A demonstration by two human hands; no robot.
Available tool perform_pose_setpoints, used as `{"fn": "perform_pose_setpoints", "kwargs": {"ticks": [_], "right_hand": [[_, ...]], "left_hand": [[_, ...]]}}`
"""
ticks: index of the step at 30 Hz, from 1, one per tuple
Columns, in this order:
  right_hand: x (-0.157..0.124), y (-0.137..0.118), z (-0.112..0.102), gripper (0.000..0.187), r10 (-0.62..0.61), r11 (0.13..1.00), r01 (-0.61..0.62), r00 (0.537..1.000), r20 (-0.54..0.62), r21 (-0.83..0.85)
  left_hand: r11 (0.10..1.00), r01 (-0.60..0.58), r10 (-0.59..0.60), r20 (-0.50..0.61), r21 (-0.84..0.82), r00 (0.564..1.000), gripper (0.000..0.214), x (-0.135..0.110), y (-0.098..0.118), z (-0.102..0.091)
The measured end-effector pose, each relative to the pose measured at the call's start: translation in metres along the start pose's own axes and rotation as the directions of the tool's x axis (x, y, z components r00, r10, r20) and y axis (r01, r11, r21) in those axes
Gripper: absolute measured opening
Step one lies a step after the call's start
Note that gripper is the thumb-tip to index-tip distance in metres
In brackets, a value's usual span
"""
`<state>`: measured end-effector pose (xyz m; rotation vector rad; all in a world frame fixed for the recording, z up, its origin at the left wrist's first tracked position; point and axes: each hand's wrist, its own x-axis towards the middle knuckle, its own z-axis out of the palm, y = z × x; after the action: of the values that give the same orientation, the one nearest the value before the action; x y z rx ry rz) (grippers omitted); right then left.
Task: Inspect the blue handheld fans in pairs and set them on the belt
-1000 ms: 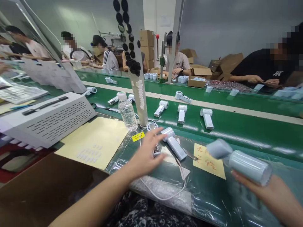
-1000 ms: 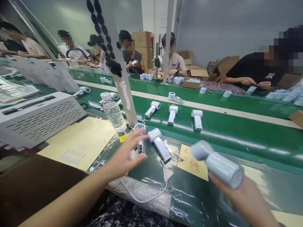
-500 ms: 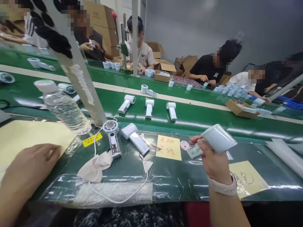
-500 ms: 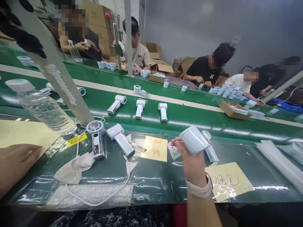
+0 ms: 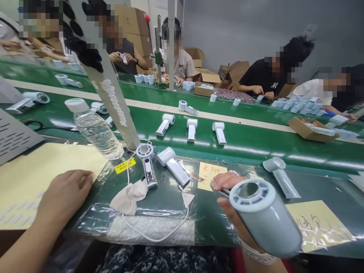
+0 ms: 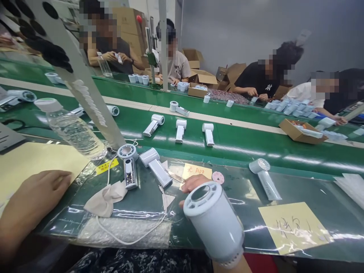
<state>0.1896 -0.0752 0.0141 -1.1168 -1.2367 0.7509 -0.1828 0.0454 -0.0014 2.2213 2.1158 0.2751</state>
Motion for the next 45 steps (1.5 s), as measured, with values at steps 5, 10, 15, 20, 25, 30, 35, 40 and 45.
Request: {"fn": "perform_pose_setpoints", "kwargs": {"ticks": [5,10,15,20,25,30,35,40,45], "right_hand": [[-0.006,0.034,0.008,0.022,0.186,0.981,-0.184,0.983,-0.014,0.061],[-0.009,0.026,0.001,0.024,0.211,0.964,-0.205,0.977,-0.018,0.169],[-0.008,0.043,0.021,0.032,0.419,0.869,-0.396,0.908,-0.015,0.297],[-0.015,0.035,0.036,0.046,0.552,0.634,-0.566,0.809,0.205,0.527],[-0.025,0.010,0.043,0.045,0.530,0.352,-0.639,0.739,0.417,0.684],[-0.032,0.001,0.049,0.048,0.412,0.422,-0.582,0.806,0.425,0.695],[-0.037,-0.005,0.046,0.054,0.291,0.475,-0.531,0.848,0.444,0.702],[-0.040,-0.004,0.042,0.056,0.277,0.500,-0.535,0.844,0.459,0.681],[-0.037,-0.004,0.042,0.060,0.288,0.536,-0.536,0.843,0.455,0.652]], "left_hand": [[0.987,0.019,-0.039,0.125,0.160,0.991,0.047,0.000,0.005,-0.004],[0.981,0.041,-0.062,0.109,0.187,0.992,0.045,-0.001,0.005,-0.002],[0.993,0.079,-0.080,0.005,0.089,0.997,0.031,0.000,-0.001,0.004],[0.974,0.187,-0.194,-0.039,-0.130,0.980,0.013,-0.002,0.009,-0.011],[0.741,0.117,-0.200,-0.051,-0.661,0.979,0.019,-0.022,0.055,-0.032],[0.366,-0.073,0.326,0.054,-0.928,0.944,0.027,-0.053,0.114,-0.039],[0.169,0.033,0.516,0.117,-0.985,0.848,0.026,-0.071,0.152,-0.042],[0.128,0.057,0.550,0.119,-0.990,0.826,0.025,-0.072,0.164,-0.041],[0.131,0.065,0.543,0.126,-0.989,0.830,0.025,-0.071,0.163,-0.039]]}}
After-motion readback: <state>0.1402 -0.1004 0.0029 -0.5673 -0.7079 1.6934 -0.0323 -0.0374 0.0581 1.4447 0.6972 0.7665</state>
